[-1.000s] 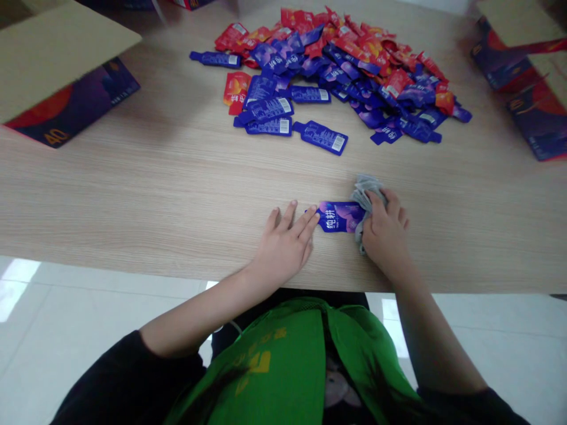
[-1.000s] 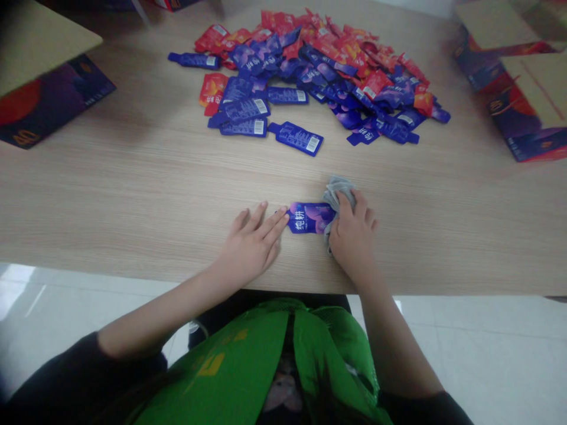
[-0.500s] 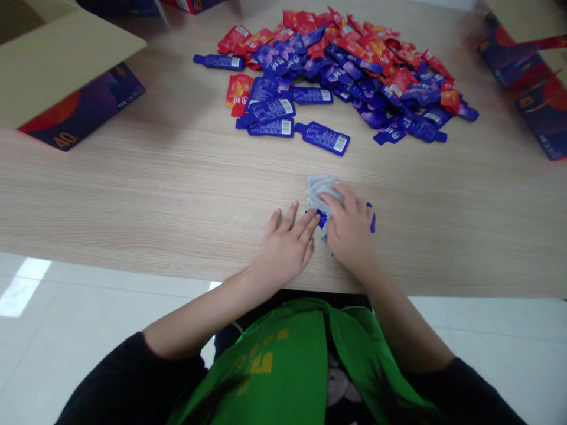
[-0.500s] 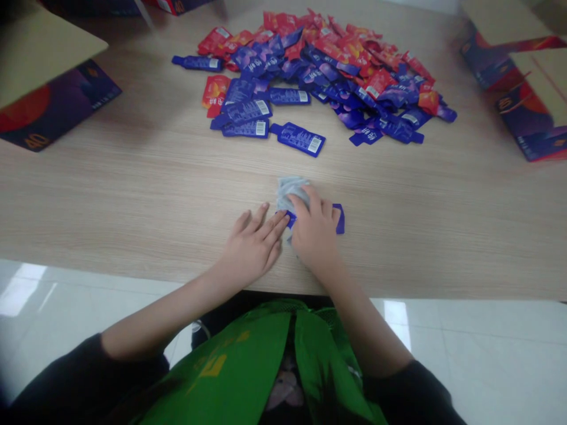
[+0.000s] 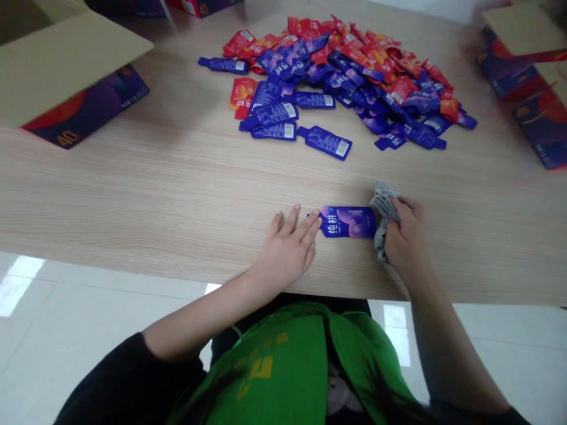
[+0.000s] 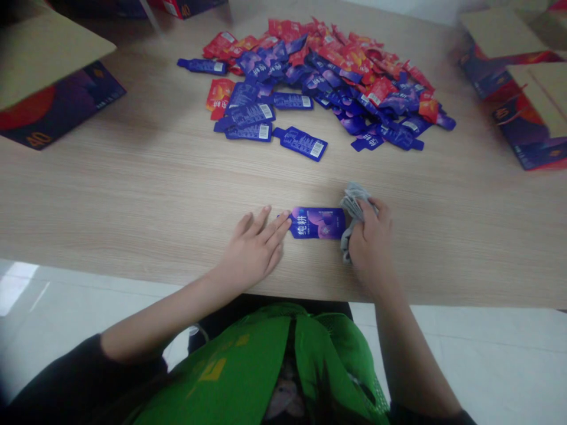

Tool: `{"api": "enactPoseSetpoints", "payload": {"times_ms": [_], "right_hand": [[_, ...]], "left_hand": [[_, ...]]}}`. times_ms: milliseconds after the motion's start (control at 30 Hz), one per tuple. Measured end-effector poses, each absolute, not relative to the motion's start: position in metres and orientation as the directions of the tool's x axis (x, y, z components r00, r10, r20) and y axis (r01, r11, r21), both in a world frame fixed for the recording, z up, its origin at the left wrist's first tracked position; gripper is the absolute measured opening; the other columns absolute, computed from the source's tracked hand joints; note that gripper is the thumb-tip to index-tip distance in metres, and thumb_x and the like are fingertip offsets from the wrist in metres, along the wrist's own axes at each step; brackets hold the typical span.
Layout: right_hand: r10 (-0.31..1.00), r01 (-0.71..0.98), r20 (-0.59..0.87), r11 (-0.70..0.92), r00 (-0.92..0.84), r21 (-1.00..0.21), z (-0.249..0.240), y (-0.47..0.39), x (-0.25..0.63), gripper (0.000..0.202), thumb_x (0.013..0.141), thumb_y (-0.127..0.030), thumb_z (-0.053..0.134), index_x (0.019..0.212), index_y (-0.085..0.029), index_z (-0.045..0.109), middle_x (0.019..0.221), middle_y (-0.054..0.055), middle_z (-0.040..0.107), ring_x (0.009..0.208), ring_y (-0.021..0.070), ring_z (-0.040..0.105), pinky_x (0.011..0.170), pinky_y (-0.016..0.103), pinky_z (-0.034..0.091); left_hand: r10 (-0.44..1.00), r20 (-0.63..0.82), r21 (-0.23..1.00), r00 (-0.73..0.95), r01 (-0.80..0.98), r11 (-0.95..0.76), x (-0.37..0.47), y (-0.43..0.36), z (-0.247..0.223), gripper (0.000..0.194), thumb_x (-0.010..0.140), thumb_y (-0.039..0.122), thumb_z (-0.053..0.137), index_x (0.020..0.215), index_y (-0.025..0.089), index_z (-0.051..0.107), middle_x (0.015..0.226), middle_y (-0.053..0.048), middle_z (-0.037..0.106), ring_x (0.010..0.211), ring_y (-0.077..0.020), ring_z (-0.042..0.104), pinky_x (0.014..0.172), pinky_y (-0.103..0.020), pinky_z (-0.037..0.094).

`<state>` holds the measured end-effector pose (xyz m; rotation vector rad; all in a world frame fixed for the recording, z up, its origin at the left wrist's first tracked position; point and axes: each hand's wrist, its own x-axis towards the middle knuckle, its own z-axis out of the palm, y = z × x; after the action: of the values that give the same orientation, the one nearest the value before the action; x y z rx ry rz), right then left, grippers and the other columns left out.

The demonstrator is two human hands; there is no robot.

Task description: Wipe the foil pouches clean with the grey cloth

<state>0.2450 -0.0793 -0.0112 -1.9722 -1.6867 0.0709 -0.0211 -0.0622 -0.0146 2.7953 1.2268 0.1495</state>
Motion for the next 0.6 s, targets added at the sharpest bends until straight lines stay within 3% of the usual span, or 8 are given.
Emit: {"api": "enactPoseSetpoints", "payload": {"times_ms": [67, 167, 333, 467, 600], "right_hand": [[0.906, 0.887, 0.368, -0.017, 0.209, -0.462, -0.005, -0.071, 0.228, 0.053, 0.093, -0.015, 0.037, 0.141, -0.021, 0.059, 0.147, 0.017, 0.049, 0.139, 0.0324, 0.046, 0.115, 0.06, 0.041], [0.919, 0.907, 0.383, 0.084, 0.089, -0.412, 0.003, -0.059, 0.184, 0.054, 0.094, -0.012, 0.037, 0.143, -0.02, 0.058, 0.153, 0.017, 0.046, 0.138, 0.0316, 0.047, 0.111, 0.056, 0.043], [0.988, 0.985, 0.13, 0.098, -0.079, -0.145, 0.002, -0.049, 0.14, 0.051, 0.096, -0.017, 0.044, 0.143, -0.024, 0.061, 0.16, 0.012, 0.047, 0.123, 0.0347, 0.054, 0.098, 0.054, 0.043], [0.991, 0.996, 0.131, 0.005, 0.007, -0.086, -0.001, -0.056, 0.155, 0.053, 0.095, -0.017, 0.044, 0.145, -0.022, 0.058, 0.161, 0.014, 0.047, 0.12, 0.0365, 0.053, 0.095, 0.054, 0.043], [0.975, 0.986, 0.191, -0.091, 0.116, -0.137, -0.004, -0.07, 0.186, 0.053, 0.094, -0.019, 0.041, 0.145, -0.019, 0.057, 0.158, 0.018, 0.046, 0.122, 0.0392, 0.051, 0.095, 0.059, 0.044]], "left_hand": [[0.74, 0.064, 0.114, 0.67, 0.731, -0.672, -0.021, -0.062, -0.015, 0.056, 0.106, 0.031, 0.039, 0.16, 0.019, 0.044, 0.169, -0.003, 0.038, 0.154, -0.0393, 0.035, 0.12, -0.062, 0.037], [0.742, 0.075, 0.113, 0.667, 0.733, -0.671, -0.021, -0.062, -0.016, 0.055, 0.106, 0.03, 0.038, 0.159, 0.017, 0.046, 0.169, -0.004, 0.038, 0.154, -0.04, 0.036, 0.119, -0.062, 0.037], [0.737, 0.076, 0.116, 0.672, 0.728, -0.676, -0.022, -0.062, -0.016, 0.054, 0.107, 0.032, 0.039, 0.157, 0.015, 0.048, 0.166, -0.006, 0.042, 0.154, -0.0399, 0.037, 0.119, -0.063, 0.038], [0.749, 0.083, 0.126, 0.658, 0.738, -0.662, -0.022, -0.063, -0.015, 0.054, 0.107, 0.031, 0.037, 0.16, 0.019, 0.045, 0.167, -0.003, 0.04, 0.154, -0.0377, 0.037, 0.12, -0.061, 0.037], [0.749, 0.066, 0.14, 0.659, 0.737, -0.661, -0.022, -0.063, -0.014, 0.055, 0.107, 0.03, 0.036, 0.161, 0.021, 0.043, 0.168, -0.001, 0.038, 0.155, -0.038, 0.035, 0.121, -0.062, 0.037]]}}
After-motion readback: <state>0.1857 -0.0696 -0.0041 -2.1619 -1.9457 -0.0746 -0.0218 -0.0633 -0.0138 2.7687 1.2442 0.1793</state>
